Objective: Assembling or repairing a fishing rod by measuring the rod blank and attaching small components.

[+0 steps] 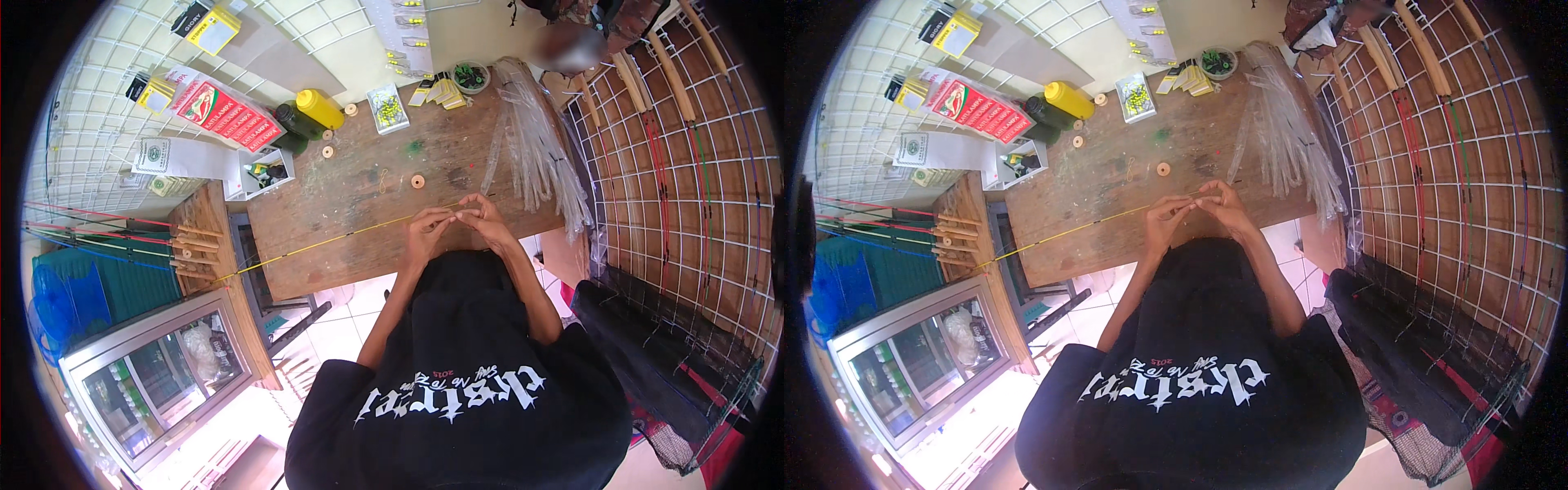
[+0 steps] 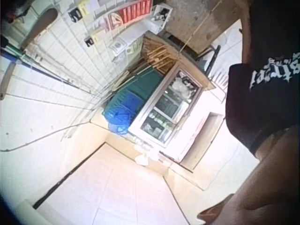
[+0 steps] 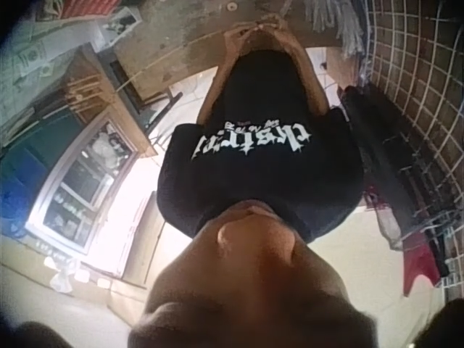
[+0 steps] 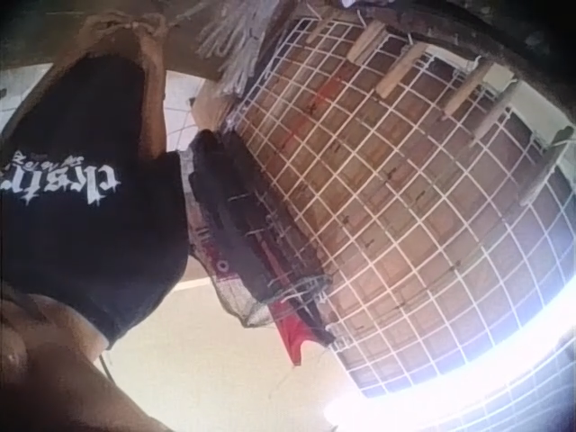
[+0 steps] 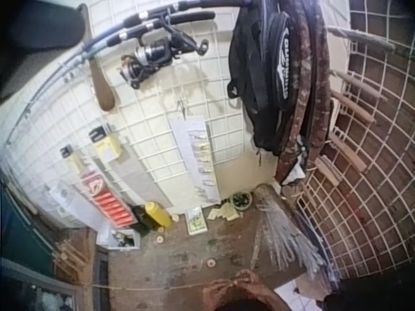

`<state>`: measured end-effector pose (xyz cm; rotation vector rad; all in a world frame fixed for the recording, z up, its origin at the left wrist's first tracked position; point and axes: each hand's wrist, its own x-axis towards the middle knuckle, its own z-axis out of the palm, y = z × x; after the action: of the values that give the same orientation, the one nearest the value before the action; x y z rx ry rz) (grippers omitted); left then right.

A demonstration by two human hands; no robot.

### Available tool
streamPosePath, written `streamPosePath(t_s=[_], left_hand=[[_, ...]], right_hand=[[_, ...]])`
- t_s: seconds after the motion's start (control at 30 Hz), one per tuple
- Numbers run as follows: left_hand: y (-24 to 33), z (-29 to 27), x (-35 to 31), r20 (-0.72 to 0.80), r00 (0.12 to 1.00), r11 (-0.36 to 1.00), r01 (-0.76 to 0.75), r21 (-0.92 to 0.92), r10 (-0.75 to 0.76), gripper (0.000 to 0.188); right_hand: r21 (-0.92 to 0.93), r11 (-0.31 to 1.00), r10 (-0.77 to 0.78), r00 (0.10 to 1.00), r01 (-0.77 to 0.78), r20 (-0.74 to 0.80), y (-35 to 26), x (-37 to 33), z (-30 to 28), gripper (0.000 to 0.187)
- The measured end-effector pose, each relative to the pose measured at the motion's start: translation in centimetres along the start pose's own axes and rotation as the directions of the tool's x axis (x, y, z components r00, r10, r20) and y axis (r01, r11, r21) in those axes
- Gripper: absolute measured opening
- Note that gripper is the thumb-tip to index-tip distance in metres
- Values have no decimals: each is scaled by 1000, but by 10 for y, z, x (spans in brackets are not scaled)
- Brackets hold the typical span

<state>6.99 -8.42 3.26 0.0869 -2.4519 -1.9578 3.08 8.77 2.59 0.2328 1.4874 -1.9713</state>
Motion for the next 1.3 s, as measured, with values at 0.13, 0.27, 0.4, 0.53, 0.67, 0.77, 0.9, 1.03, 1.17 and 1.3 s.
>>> streamPosePath(t_s=[0.13, 0.27, 0.4, 0.53, 0.67, 0.77, 0.9, 1.03, 1.17, 1.3], left_hand=[[8, -3, -4, -39, 996, 993, -73, 89, 77, 14], [2, -12, -3, 35, 954, 896, -292, 333, 298, 16], [5, -16, -2, 81, 922, 831, -377, 410, 379, 18], [6, -16, 1, 138, 875, 734, -467, 494, 464, 18], [1, -16, 5, 208, 830, 642, -537, 547, 518, 17], [3, -15, 9, 220, 840, 628, -523, 577, 497, 16], [2, -10, 16, 244, 842, 597, -519, 611, 481, 18], [6, 0, 29, 263, 824, 571, -544, 615, 502, 25], [7, 4, 37, 307, 823, 575, -558, 598, 479, 31], [15, 18, 51, 335, 803, 578, -589, 565, 492, 30]], right_hand=[[-16, 999, -47, 998, 47, -28, 1, 0, 7, 33], [-5, 998, -56, 998, 56, -43, 4, -3, 14, 35], [-11, 999, -52, 994, 51, -92, 3, -5, 18, 37], [1, 997, -80, 988, 81, -132, 9, -2, 19, 40], [-31, 997, -78, 977, 73, -197, 8, -4, 22, 42], [21, 999, -35, 975, 40, -218, 4, -3, 21, 43], [-8, 1000, 6, 981, -7, -195, -4, 7, 10, 44], [91, 995, 45, 986, -30, -160, -13, 18, -5, 43], [138, 987, 102, 988, -85, -118, -29, 23, -13, 40], [143, 983, 122, 991, -112, -61, -33, 32, -30, 37]])
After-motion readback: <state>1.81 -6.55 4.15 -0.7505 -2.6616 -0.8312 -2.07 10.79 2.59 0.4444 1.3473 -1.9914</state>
